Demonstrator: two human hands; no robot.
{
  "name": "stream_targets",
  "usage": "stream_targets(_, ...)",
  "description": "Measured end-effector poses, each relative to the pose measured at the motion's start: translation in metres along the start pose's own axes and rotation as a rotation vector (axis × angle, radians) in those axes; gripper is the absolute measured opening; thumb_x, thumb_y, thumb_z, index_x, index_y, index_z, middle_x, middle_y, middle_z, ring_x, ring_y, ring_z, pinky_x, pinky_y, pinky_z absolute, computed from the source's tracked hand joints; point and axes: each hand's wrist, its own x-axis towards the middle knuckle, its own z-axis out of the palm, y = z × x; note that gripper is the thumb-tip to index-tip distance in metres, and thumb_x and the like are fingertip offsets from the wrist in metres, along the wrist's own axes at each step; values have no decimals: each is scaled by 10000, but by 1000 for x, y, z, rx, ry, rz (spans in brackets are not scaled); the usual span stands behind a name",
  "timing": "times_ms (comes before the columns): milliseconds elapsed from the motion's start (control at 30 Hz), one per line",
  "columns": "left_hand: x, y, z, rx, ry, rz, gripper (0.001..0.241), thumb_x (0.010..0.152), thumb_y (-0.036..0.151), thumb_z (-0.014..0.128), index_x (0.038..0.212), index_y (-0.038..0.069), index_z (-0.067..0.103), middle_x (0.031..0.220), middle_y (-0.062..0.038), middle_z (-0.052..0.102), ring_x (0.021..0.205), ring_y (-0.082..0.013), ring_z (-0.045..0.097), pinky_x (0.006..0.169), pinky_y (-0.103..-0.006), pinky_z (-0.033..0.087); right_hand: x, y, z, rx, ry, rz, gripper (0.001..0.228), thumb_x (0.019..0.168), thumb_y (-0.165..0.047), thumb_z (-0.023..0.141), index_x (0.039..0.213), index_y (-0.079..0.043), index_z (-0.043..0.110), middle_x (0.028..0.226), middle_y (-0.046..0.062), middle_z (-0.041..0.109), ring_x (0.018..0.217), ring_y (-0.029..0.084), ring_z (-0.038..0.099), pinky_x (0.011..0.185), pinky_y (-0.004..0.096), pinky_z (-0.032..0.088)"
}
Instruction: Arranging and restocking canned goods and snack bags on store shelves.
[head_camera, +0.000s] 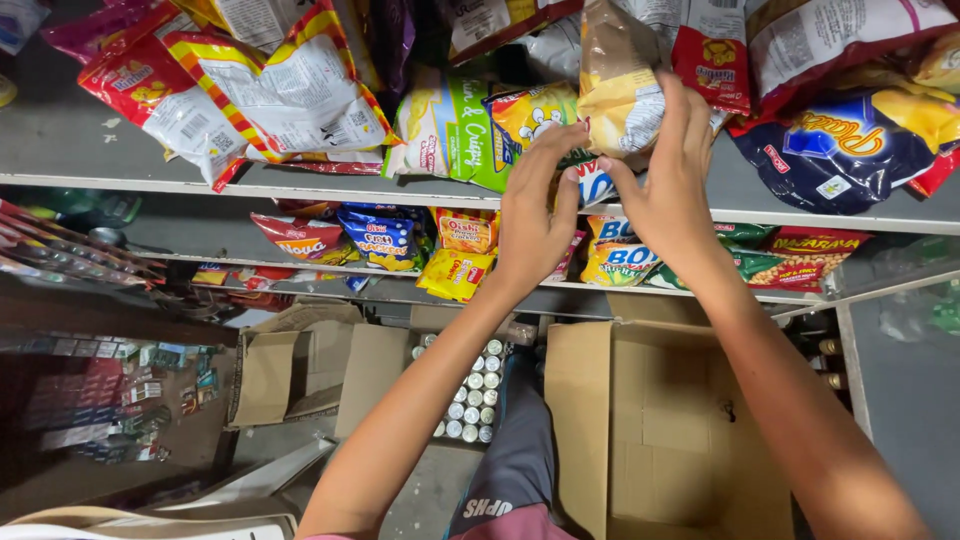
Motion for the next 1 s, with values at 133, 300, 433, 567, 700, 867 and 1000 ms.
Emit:
stream_targets(133,0,-6,6,30,-22,-48,355,989,-15,532,1338,19,588,1437,-180,617,1476,-389,494,1267,-462,370,5,3,-1,-62,-43,-25,871,976,-81,798,1629,-8,227,1539,281,351,1422,475,381,1198,540,288)
stream_targets(300,3,-11,12,51,-15,-94,404,959,-3,524,1362,-3,563,1477,-221,577,1504,-406,455,1267,-462,360,20,-5,-8,-124,-113,-4,871,983,-77,753,1662,-71,207,1526,271,357,1339,462,411,1137,550,309)
stream_targets(433,3,-12,11,35,-17,-112,421,959,30,548,1376,-28,544,1481,-249,551,1497,-409,453,1263,-454,356,32,-19,-13,-222,-168,59,827,916,-30,680,1642,-79,286,1494,293,340,1308,469,380,1043,569,307)
stream_targets(567,0,-1,-5,-53,7,-128,364,1002,67,586,1354,-21,557,1434,-234,588,1441,-396,512,1240,-437,381,39,-54,-5,-248,-36,11,736,820,39,622,1525,-52,430,1539,264,320,1344,449,362,1040,552,308)
stream_targets(700,-11,-5,-36,-39,170,-117,302,1029,48,587,1328,4,579,1366,-200,630,1354,-348,593,1209,-406,432,53,-93,18,-118,-48,-79,674,879,0,658,1523,-57,469,1517,226,365,1349,413,392,1079,533,312)
stream_targets(867,-15,-31,-92,-39,557,-246,353,1013,-13,558,1365,5,543,1364,-148,567,1249,-244,588,1093,-349,495,79,-122,81,129,-152,-220,600,934,-95,727,1482,-22,493,1391,213,511,1239,378,477,1067,466,397)
stream_targets(1000,-18,-57,-121,-162,670,-292,424,1020,-19,520,1442,-3,477,1438,-152,501,1293,-231,549,1096,-343,487,100,-114,165,276,-172,-208,646,930,-197,791,1444,34,474,1288,240,567,1099,355,555,976,441,458)
